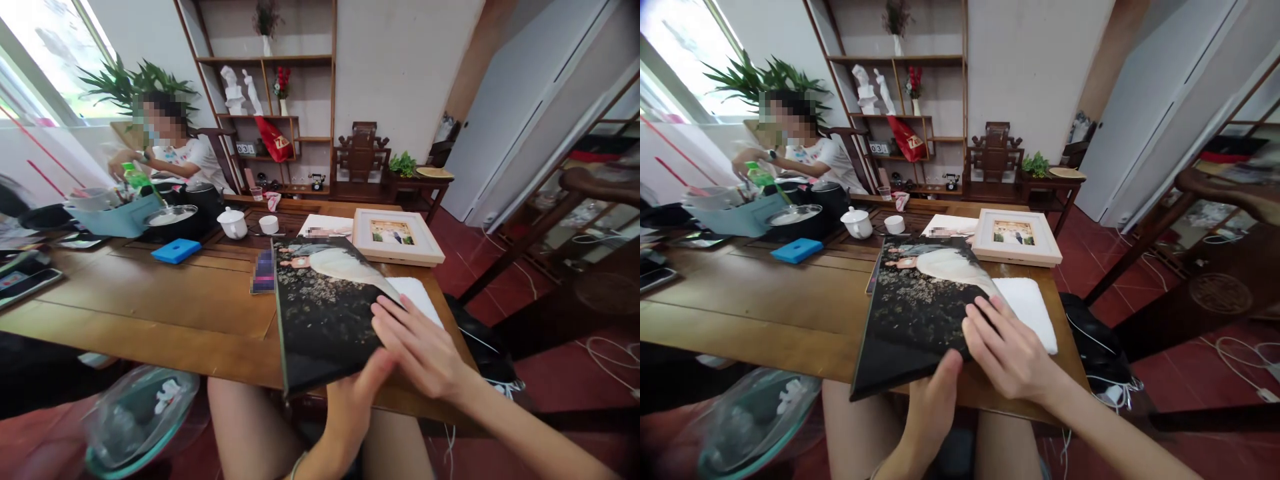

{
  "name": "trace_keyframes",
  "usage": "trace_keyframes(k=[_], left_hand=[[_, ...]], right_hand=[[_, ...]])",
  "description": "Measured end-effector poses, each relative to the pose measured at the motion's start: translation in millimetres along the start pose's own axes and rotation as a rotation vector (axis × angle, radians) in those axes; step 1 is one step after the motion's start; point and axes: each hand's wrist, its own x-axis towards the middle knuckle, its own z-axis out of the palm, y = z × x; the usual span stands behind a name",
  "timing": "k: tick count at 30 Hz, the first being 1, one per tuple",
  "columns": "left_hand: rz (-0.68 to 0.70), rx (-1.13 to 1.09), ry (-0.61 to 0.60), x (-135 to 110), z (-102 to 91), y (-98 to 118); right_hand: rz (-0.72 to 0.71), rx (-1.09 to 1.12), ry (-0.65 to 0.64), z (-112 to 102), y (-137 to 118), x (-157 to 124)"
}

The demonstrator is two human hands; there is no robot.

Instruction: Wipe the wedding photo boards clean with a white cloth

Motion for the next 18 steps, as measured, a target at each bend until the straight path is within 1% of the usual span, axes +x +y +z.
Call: trace_keyframes(k=[1, 3, 5, 6, 8, 10, 12, 14, 16, 18], left_hand=[[-0.009, -0.011, 0.085, 0, 1.7, -3], [-0.04, -0.048, 0.18, 3, -2.2, -4], [-0.11, -0.151, 0.255, 7, -14.4, 0], [-0.143, -0.202, 0.269, 9, -22.3, 5], [-0.195, -0.288, 0.312, 13, -38.9, 15], [-0.212, -0.313, 0.348, 15, -53.7, 24], [-0.195, -0.288, 0.35, 17, -65.3, 29], [-0.172, -0.271, 0.348, 18, -74.3, 31], [-0.187, -0.283, 0.345, 19, -82.7, 31], [-0.207, -0.274, 0.338, 22, -93.1, 30]], right_hand=[[-0.016, -0.003, -0.004, 3, -5, 3], [-0.023, 0.027, -0.046, 4, -10, 9], [-0.001, 0.157, -0.16, -1, -8, 13], [0.018, 0.254, -0.219, -5, -4, 12], [0.104, 0.407, -0.29, -11, 8, 4], [0.274, 0.416, -0.319, -9, 19, -15], [0.459, 0.315, -0.352, 4, 23, -38], [0.596, 0.217, -0.383, 25, 23, -59], [0.678, 0.139, -0.387, 45, 22, -71], [0.72, 0.097, -0.378, 57, 24, -75]])
